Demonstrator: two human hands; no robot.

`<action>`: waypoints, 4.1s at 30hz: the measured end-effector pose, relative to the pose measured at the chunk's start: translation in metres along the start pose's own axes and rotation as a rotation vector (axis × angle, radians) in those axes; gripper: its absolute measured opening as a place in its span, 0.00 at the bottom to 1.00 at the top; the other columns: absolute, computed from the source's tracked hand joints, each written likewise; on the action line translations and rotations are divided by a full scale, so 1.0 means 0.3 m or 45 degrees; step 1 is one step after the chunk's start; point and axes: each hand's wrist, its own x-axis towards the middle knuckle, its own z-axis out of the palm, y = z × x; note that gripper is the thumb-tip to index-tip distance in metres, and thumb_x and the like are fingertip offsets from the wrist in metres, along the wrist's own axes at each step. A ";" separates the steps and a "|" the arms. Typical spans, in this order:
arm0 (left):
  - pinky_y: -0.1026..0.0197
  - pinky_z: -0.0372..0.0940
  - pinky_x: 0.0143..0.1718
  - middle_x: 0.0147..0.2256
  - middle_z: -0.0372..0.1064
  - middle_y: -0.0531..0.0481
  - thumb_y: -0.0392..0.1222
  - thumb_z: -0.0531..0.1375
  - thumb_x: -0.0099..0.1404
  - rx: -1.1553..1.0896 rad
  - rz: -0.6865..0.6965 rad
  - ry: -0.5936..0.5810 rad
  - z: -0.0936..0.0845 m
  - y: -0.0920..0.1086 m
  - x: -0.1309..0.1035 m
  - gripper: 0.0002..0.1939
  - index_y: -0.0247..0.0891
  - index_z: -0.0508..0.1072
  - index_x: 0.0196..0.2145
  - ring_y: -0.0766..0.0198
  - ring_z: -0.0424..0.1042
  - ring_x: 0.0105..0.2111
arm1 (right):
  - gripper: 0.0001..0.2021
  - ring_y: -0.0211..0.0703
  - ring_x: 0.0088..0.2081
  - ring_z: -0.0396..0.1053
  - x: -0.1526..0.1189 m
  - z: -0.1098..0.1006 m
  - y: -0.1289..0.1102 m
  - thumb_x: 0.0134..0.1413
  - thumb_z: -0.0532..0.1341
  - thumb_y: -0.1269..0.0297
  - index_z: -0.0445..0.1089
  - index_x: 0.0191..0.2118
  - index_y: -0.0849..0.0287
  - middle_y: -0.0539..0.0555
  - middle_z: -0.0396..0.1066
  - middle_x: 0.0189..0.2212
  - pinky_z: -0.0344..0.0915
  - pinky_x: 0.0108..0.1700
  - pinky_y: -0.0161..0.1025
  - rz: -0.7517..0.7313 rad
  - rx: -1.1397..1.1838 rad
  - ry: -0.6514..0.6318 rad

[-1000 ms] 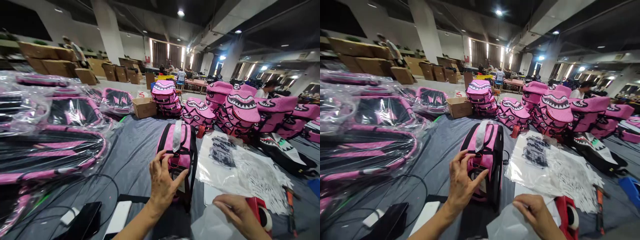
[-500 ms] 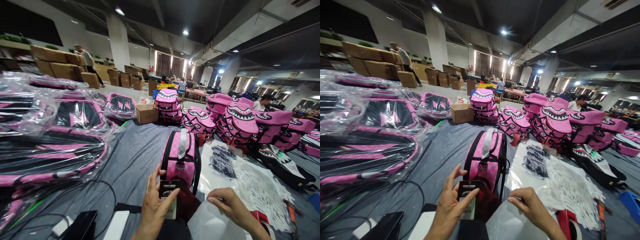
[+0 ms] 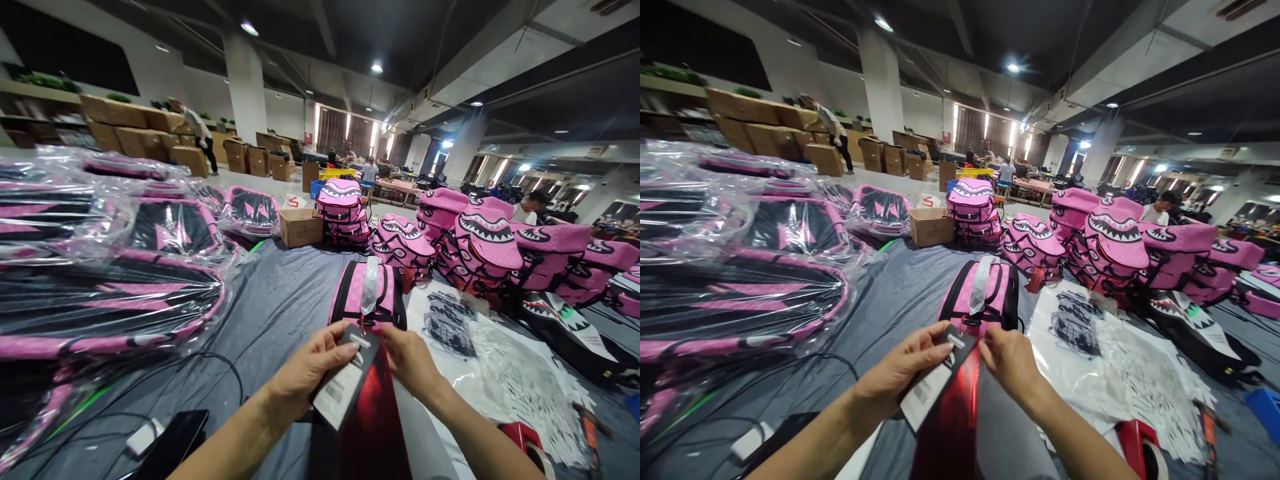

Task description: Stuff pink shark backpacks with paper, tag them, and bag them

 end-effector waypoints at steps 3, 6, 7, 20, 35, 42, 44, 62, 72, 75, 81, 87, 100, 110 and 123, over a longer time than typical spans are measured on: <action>0.67 0.66 0.35 0.35 0.74 0.50 0.48 0.63 0.66 0.587 0.272 -0.005 -0.002 -0.122 -0.013 0.12 0.39 0.73 0.42 0.66 0.72 0.33 | 0.14 0.38 0.22 0.65 0.029 0.017 0.026 0.63 0.54 0.54 0.66 0.30 0.56 0.49 0.69 0.21 0.52 0.27 0.33 0.073 0.242 0.293; 0.65 0.64 0.33 0.34 0.74 0.50 0.44 0.52 0.74 1.421 0.642 0.142 -0.021 -0.220 -0.019 0.12 0.41 0.74 0.45 0.64 0.73 0.33 | 0.16 0.38 0.22 0.63 0.036 0.025 0.052 0.61 0.54 0.51 0.61 0.27 0.55 0.48 0.67 0.21 0.54 0.28 0.33 0.064 0.335 0.407; 0.64 0.64 0.32 0.33 0.74 0.50 0.44 0.50 0.75 1.646 0.768 0.208 -0.028 -0.235 -0.020 0.13 0.41 0.74 0.46 0.63 0.73 0.31 | 0.17 0.37 0.22 0.63 0.036 0.026 0.056 0.61 0.54 0.50 0.61 0.27 0.55 0.48 0.67 0.21 0.53 0.28 0.33 0.062 0.337 0.417; 0.55 0.63 0.40 0.33 0.65 0.51 0.63 0.57 0.66 1.480 0.809 1.106 -0.050 -0.165 0.111 0.22 0.42 0.72 0.29 0.57 0.67 0.36 | 0.19 0.36 0.16 0.60 0.037 0.040 0.080 0.63 0.53 0.49 0.62 0.26 0.55 0.47 0.64 0.16 0.50 0.24 0.33 -0.052 0.201 0.506; 0.57 0.53 0.38 0.24 0.67 0.55 0.41 0.59 0.68 1.846 0.673 1.123 -0.005 -0.071 0.205 0.13 0.40 0.70 0.25 0.62 0.66 0.28 | 0.22 0.34 0.16 0.56 0.139 -0.076 0.130 0.53 0.58 0.44 0.57 0.19 0.55 0.45 0.56 0.13 0.51 0.19 0.31 -0.035 0.721 0.050; 0.56 0.52 0.38 0.24 0.70 0.53 0.38 0.58 0.67 2.082 0.607 0.981 0.039 -0.037 0.207 0.10 0.41 0.72 0.27 0.59 0.68 0.28 | 0.25 0.30 0.12 0.50 0.159 -0.074 0.157 0.40 0.65 0.39 0.57 0.19 0.55 0.40 0.53 0.11 0.52 0.12 0.30 0.188 1.130 -0.193; 0.56 0.52 0.38 0.24 0.70 0.53 0.39 0.57 0.68 2.043 0.601 0.965 0.044 -0.034 0.213 0.10 0.41 0.72 0.27 0.59 0.68 0.28 | 0.25 0.29 0.11 0.48 0.164 -0.075 0.142 0.39 0.65 0.38 0.58 0.20 0.55 0.39 0.51 0.10 0.50 0.12 0.30 0.246 1.185 -0.185; 0.55 0.55 0.40 0.25 0.69 0.52 0.64 0.61 0.61 1.755 0.581 1.157 0.031 -0.108 0.132 0.23 0.41 0.71 0.25 0.56 0.67 0.33 | 0.23 0.34 0.16 0.68 0.170 -0.084 0.035 0.53 0.59 0.42 0.68 0.39 0.60 0.44 0.67 0.22 0.52 0.11 0.27 0.038 1.206 -0.636; 0.57 0.57 0.38 0.23 0.63 0.55 0.44 0.63 0.60 1.453 0.544 1.314 0.054 -0.149 0.156 0.10 0.40 0.71 0.23 0.59 0.66 0.31 | 0.32 0.37 0.13 0.67 0.145 -0.104 0.022 0.63 0.47 0.36 0.68 0.53 0.61 0.45 0.65 0.16 0.52 0.11 0.28 -0.158 0.923 -0.727; 0.59 0.55 0.34 0.21 0.58 0.55 0.47 0.62 0.59 1.315 0.535 1.347 0.052 -0.156 0.158 0.15 0.40 0.66 0.18 0.62 0.63 0.27 | 0.28 0.36 0.12 0.64 0.147 -0.114 0.019 0.65 0.48 0.40 0.65 0.56 0.58 0.43 0.64 0.15 0.52 0.12 0.27 -0.187 0.870 -0.772; 0.61 0.53 0.31 0.21 0.57 0.56 0.44 0.59 0.57 1.212 0.551 1.462 0.055 -0.165 0.188 0.14 0.41 0.60 0.18 0.63 0.59 0.26 | 0.18 0.38 0.14 0.67 0.206 -0.122 0.015 0.67 0.46 0.58 0.63 0.56 0.55 0.43 0.66 0.16 0.52 0.14 0.28 -0.191 0.752 -0.866; 0.61 0.52 0.30 0.19 0.55 0.57 0.45 0.59 0.60 1.191 0.647 1.547 0.057 -0.178 0.204 0.18 0.41 0.58 0.17 0.65 0.57 0.24 | 0.12 0.33 0.21 0.67 0.269 -0.192 0.070 0.63 0.56 0.66 0.76 0.45 0.54 0.49 0.74 0.25 0.50 0.23 0.30 -0.817 0.021 -0.182; 0.55 0.56 0.45 0.23 0.66 0.57 0.34 0.53 0.70 1.990 1.145 1.530 0.095 -0.181 0.164 0.12 0.40 0.69 0.28 0.65 0.66 0.27 | 0.10 0.32 0.29 0.66 0.368 -0.138 0.108 0.67 0.60 0.63 0.75 0.50 0.48 0.51 0.72 0.39 0.50 0.26 0.32 -1.467 -0.409 -0.122; 0.50 0.57 0.50 0.30 0.72 0.47 0.24 0.51 0.66 2.657 1.076 1.299 0.147 -0.178 0.160 0.14 0.34 0.74 0.32 0.57 0.68 0.33 | 0.11 0.33 0.30 0.67 0.354 -0.104 0.136 0.70 0.55 0.68 0.71 0.51 0.56 0.52 0.72 0.37 0.55 0.28 0.32 -1.647 -0.321 0.214; 0.62 0.63 0.32 0.27 0.72 0.50 0.61 0.71 0.45 0.120 0.199 0.911 0.115 -0.034 0.097 0.27 0.34 0.75 0.31 0.64 0.70 0.27 | 0.11 0.36 0.22 0.58 0.262 -0.063 0.165 0.68 0.52 0.76 0.67 0.34 0.61 0.48 0.64 0.22 0.49 0.25 0.39 -1.672 -0.254 0.772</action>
